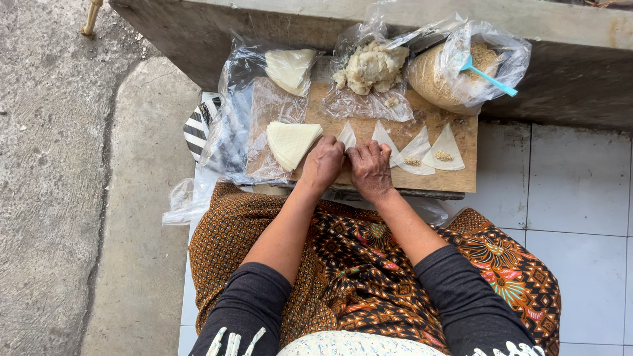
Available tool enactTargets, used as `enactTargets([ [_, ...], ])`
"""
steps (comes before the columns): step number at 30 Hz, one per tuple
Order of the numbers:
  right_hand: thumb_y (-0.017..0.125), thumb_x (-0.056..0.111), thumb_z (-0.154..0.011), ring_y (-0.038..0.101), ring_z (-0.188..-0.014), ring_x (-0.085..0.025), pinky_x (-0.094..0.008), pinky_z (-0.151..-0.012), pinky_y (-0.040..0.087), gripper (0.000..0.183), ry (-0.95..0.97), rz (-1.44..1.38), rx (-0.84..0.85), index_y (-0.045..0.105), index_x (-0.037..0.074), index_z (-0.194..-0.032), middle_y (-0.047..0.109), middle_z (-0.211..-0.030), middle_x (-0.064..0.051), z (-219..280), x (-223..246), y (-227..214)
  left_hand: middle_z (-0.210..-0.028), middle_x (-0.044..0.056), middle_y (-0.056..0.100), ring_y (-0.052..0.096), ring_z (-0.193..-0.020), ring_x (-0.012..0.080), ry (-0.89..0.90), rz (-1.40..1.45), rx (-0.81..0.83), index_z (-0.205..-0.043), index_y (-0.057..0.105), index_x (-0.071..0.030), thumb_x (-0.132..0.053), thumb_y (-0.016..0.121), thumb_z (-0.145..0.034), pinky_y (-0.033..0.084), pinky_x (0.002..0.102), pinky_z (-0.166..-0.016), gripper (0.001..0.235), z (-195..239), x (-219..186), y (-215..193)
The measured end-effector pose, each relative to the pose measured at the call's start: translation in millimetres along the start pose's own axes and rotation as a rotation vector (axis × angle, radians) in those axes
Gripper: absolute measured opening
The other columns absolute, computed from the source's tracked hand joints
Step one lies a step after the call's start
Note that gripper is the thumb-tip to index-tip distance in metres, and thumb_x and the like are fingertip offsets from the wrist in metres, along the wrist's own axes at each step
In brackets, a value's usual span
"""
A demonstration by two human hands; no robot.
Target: The person places spoonfuls of filling from a plastic bag onto triangular wrappers using a spoon. They fold and roll the wrappers by hand to encase the filling and place the completed pieces aside on a wooden board.
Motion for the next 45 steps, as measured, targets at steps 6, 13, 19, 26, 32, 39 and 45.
enactTargets([
  [6, 0.071, 0.011, -0.092, 0.058, -0.101, -0.027, -0.046, -0.091, 0.035, 0.002, 0.228, -0.214, 0.102, 0.072, 0.012, -0.091, 0.067, -0.097, -0.006, -13, -21, 10, -0.096, 0.020, 0.068, 0.069, -0.093, 0.0363, -0.074, 0.065, 0.034, -0.087, 0.072, -0.001, 0.004, 0.065, -0.080, 0.057, 0.044, -0.085, 0.011, -10, 13, 8],
  [13, 0.066, 0.005, -0.092, 0.059, -0.114, -0.025, -0.044, -0.103, 0.034, 0.030, 0.006, -0.054, 0.028, 0.070, 0.006, -0.122, 0.067, -0.111, -0.006, -3, 6, -8, -0.096, 0.021, 0.069, 0.069, -0.095, 0.0373, -0.082, 0.056, 0.029, -0.095, 0.070, 0.001, 0.004, 0.062, -0.086, 0.056, 0.045, -0.081, 0.012, -9, 13, 7],
  [19, 0.062, 0.029, -0.098, 0.047, -0.127, -0.028, -0.049, -0.104, 0.030, 0.044, 0.006, 0.086, 0.084, 0.064, 0.007, -0.135, 0.058, -0.133, -0.011, -9, 6, -9, -0.119, 0.021, 0.064, 0.061, -0.114, 0.0353, 0.037, -0.343, 0.041, -0.118, 0.066, 0.002, -0.009, 0.064, -0.088, 0.054, 0.043, -0.089, 0.032, 6, -11, 13],
  [26, 0.058, 0.033, -0.099, 0.039, -0.137, -0.026, -0.053, -0.113, 0.026, 0.056, 0.088, 0.054, 0.114, 0.055, 0.005, -0.148, 0.046, -0.151, -0.010, -7, -10, 2, -0.133, 0.022, 0.057, 0.053, -0.120, 0.0372, -0.031, -0.381, 0.069, -0.134, 0.058, 0.002, -0.025, 0.063, -0.086, 0.047, 0.047, -0.094, 0.056, 0, -12, 9],
  [32, 0.060, 0.035, -0.097, 0.039, -0.135, -0.026, -0.055, -0.112, 0.024, 0.054, 0.025, 0.123, 0.167, 0.056, 0.009, -0.145, 0.047, -0.144, -0.009, -5, -7, 19, -0.138, 0.021, 0.057, 0.053, -0.125, 0.0352, -0.041, -0.371, 0.029, -0.137, 0.058, 0.001, -0.017, 0.060, -0.092, 0.047, 0.046, -0.101, 0.049, -6, -9, 7],
  [39, 0.064, 0.031, -0.103, 0.040, -0.134, -0.029, -0.055, -0.109, 0.026, 0.048, 0.122, -0.091, 0.025, 0.060, 0.011, -0.146, 0.050, -0.143, -0.014, -29, -46, 35, -0.136, 0.021, 0.057, 0.054, -0.122, 0.0351, -0.096, -0.270, 0.087, -0.140, 0.058, 0.001, -0.009, 0.055, -0.091, 0.047, 0.044, -0.099, 0.050, -14, 6, 9],
  [45, 0.071, 0.034, -0.100, 0.042, -0.132, -0.026, -0.053, -0.112, 0.028, 0.042, 0.047, 0.082, 0.050, 0.066, 0.009, -0.132, 0.051, -0.137, -0.009, -27, -32, 35, -0.125, 0.026, 0.062, 0.059, -0.115, 0.0337, -0.104, -0.144, -0.113, -0.133, 0.062, 0.007, -0.002, 0.055, -0.096, 0.054, 0.040, -0.096, 0.039, -26, 6, -15],
])
Point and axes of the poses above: each hand's wrist, its own z-axis away from the middle knuckle, its own y-axis out of the palm, x = y × z, the point moved 10 cm from there along -z, towards the middle knuckle
